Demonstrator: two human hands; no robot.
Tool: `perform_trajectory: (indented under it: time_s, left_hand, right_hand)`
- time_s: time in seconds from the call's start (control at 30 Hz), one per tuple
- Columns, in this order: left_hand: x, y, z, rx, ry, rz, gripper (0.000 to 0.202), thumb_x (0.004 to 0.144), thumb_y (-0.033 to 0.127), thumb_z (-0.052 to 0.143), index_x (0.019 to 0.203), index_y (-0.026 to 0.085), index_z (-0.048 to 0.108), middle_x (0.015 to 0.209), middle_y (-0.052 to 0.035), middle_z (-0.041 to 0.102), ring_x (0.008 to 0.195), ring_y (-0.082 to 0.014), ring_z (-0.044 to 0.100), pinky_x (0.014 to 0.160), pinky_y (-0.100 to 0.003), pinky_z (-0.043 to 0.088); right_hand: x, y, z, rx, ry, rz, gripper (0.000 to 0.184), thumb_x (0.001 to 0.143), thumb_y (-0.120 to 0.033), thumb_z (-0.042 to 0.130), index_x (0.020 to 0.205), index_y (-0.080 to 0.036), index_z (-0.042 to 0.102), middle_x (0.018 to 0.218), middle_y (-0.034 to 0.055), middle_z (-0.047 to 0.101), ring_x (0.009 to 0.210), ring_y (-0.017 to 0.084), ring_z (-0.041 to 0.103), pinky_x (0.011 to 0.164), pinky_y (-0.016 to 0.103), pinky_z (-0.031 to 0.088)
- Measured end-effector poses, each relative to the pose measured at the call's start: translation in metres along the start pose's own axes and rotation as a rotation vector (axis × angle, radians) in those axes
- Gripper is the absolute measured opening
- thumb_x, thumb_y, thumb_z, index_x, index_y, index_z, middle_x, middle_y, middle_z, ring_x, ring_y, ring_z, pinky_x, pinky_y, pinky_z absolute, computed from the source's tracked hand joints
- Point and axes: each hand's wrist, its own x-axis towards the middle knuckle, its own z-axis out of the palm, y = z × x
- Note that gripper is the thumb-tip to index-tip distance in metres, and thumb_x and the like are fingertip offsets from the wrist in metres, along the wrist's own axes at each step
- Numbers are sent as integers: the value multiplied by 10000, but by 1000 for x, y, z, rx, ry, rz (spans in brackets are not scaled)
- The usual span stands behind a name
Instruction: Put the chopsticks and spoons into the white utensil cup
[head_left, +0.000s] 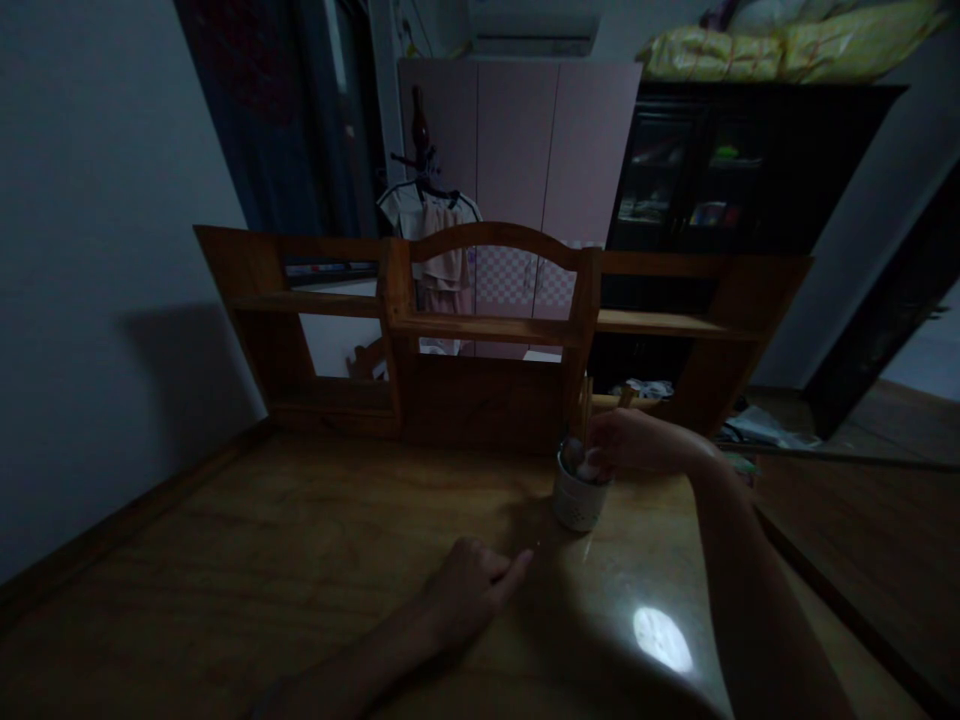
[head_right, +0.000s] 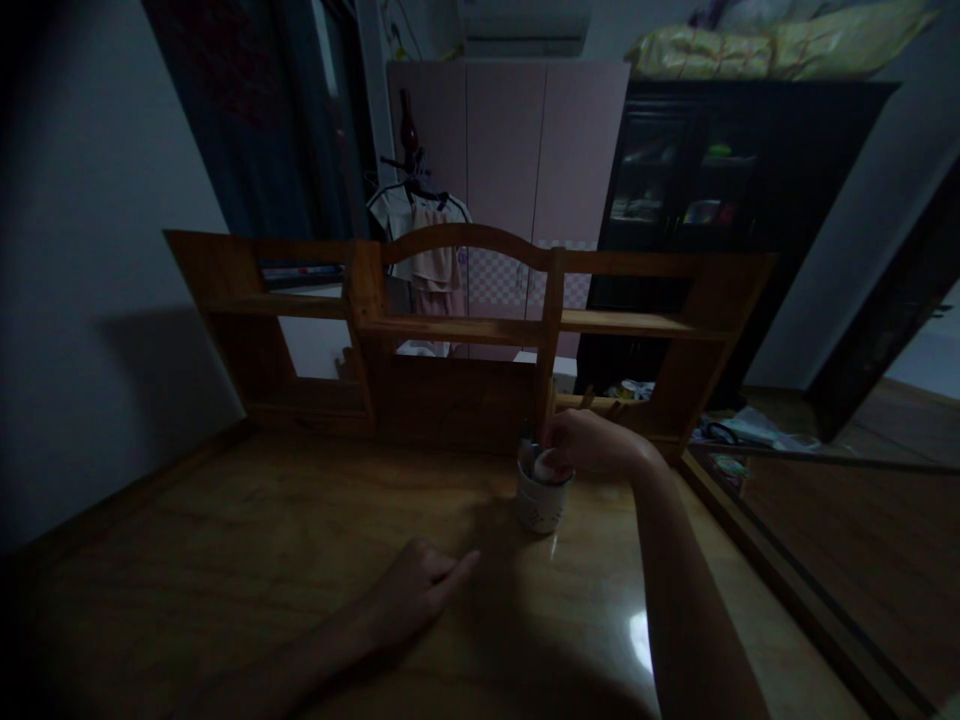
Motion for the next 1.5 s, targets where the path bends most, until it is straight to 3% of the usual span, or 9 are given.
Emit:
perform_trajectory:
  time_s: [0.33,0.63,0.87,1.17,1.5]
  left_hand:
    - [-1,3,-2,24,17,-10,678,994,491,278,486,134,551,430,17,435,411,-60,362,541,-273,234]
    - [-1,4,-2,45,11,4,677,996,480,275,491,142,573,445,3,483,421,-74,375,562,-275,260]
    - [-1,3,-1,40,-4,-4,682,995,492,271,493,139,569,438,10,455,415,-71,322,542,-279,227]
    - [0,3,-1,75,-7,15,666,1000,475,275,499,135,552,435,12,464,417,-65,365,567,-277,254]
    - [-1,5,-3,30,-11,-6,667,993,490,283,478,133,511,424,27,416,411,-58,332,555,-264,248]
  right_hand:
    - [5,2,4,-81,-99,22,173,719,-290,670,776,-127,679,654,56,665,562,175,640,464,198,467]
    - [1,-1,2,-126,-140,11,184,714,-293,657,775,-124,693,624,43,648,561,170,629,458,188,436]
    - [2,-3,2,-150,-147,17,215,720,-286,661,835,-116,725,658,55,670,570,167,636,478,190,444]
    - [8,4,4,-188,-132,-5,235,784,-333,607,804,-136,735,668,56,686,596,179,661,496,197,450]
    - [10,-1,9,-129,-141,30,158,729,-209,591,812,-131,700,646,41,672,546,178,659,450,190,452]
